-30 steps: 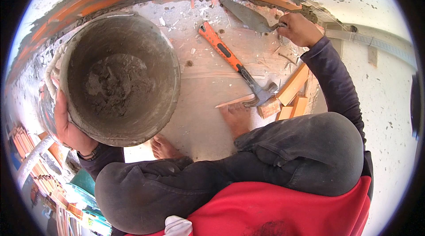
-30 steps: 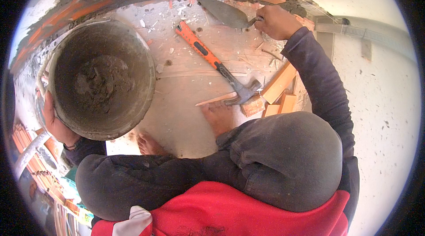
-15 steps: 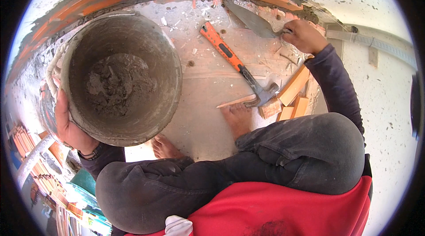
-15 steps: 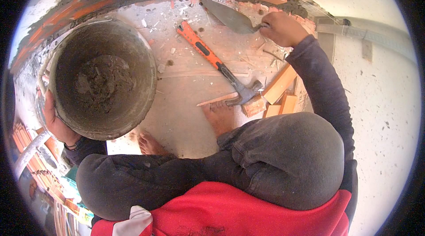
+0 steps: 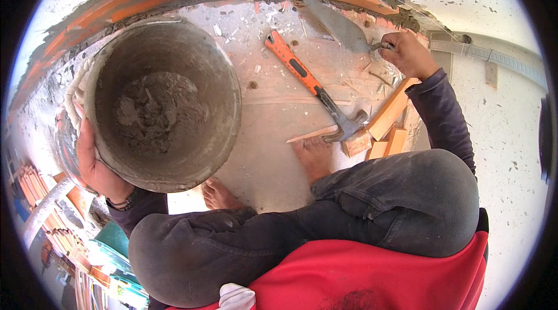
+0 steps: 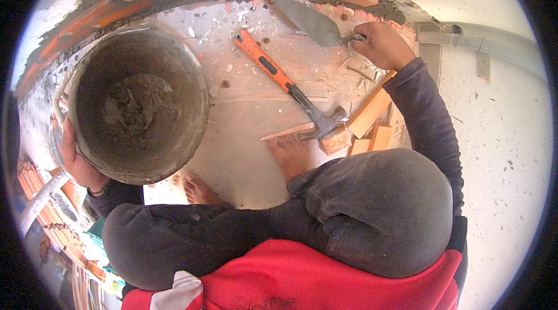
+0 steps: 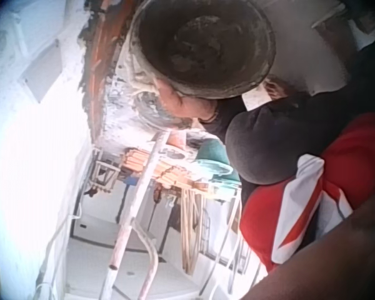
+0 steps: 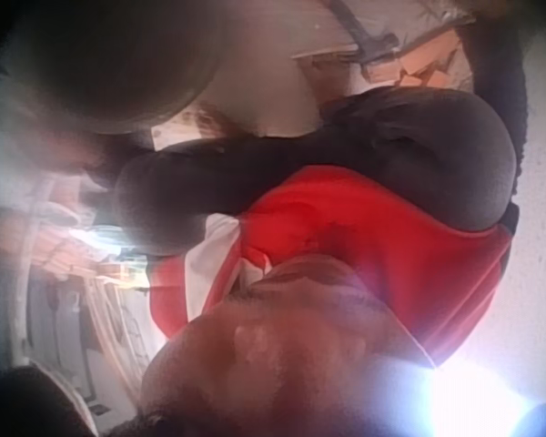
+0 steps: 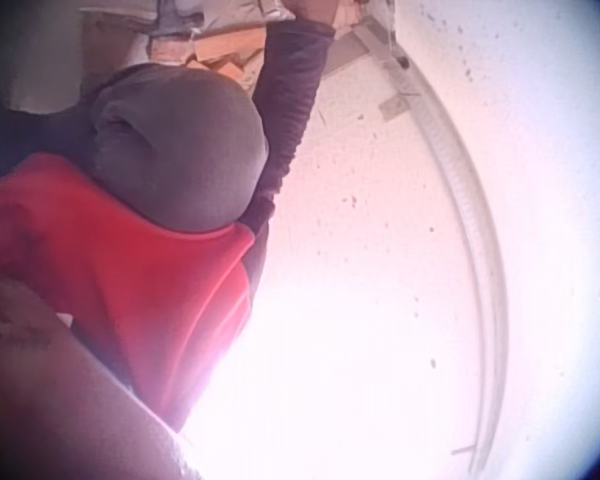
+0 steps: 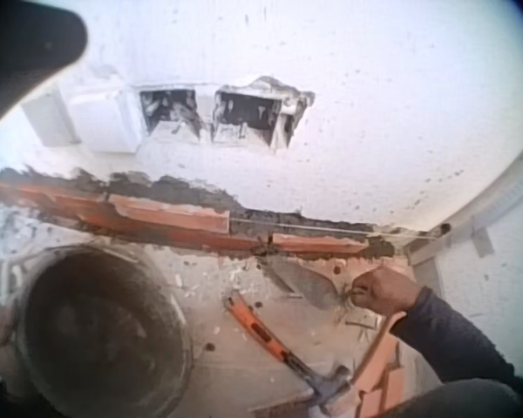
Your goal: The person applies mortar to a brick with a trowel, then fits the brick into a gap in a wall and taps it into place using a hammer.
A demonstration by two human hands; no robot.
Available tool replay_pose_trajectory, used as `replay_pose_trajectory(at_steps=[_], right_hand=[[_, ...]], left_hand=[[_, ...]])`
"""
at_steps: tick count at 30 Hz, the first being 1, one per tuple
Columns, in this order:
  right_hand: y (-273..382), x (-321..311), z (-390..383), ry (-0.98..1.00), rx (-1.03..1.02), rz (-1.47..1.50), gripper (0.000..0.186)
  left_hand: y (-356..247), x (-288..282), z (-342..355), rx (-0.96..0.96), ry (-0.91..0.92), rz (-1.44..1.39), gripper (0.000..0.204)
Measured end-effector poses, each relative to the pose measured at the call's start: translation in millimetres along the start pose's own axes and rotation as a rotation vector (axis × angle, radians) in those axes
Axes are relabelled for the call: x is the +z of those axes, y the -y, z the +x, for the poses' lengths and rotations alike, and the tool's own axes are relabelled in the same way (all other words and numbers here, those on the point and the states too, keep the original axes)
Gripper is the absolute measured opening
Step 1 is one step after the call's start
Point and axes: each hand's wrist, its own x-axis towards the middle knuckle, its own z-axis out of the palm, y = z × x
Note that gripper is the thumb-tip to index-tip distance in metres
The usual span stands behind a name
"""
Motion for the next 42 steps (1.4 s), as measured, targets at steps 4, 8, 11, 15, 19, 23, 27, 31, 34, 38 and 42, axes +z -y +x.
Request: replay_pose_trajectory(at_steps=[4,8,11,15,19,23,27,31,34,38,42], right_hand=[[5,-1,1,-0.064,-0.005,-0.161,0.023],[-4,-12,2,-0.124,0.089,-0.264,0.023],[-5,-13,7,-0.081,0.089,-0.287,0.025],[0,-15,12,0.087,-0.077,-0.143,0.028],[-7,-22,9,0.133,-0.064,-0.115,0.028],[-22,-24,18,0.099,-0.020,-0.168,0.029],[-26,-17,34,-0.048,-0.103,-0.240,0.030],[-22,-23,37,-0.170,-0.134,-0.226,0.029],[-23,-23,31,-0.102,-0.084,-0.156,0.028],[-19,0,10,-0.233,-0.064,-0.123,0.025],[-11,17,-17,-0.296,-0.096,-0.111,0.016]], left_hand=[[0,-4,1,-0.022,-0.009,-0.008,0.040],[1,-6,1,-0.029,-0.052,-0.001,0.041],[3,-6,1,-0.031,-0.058,-0.010,0.043],[2,-8,2,-0.046,-0.098,0.050,0.045],[2,-13,1,-0.051,-0.013,0.026,0.045],[2,-8,0,-0.054,-0.035,0.024,0.044],[4,-7,1,-0.065,-0.016,0.005,0.044],[4,-11,3,-0.055,-0.007,-0.027,0.044],[3,-10,2,-0.066,0.011,-0.057,0.045],[1,-7,1,-0.109,0.098,-0.150,0.045],[4,-9,3,-0.066,-0.023,-0.015,0.045]])
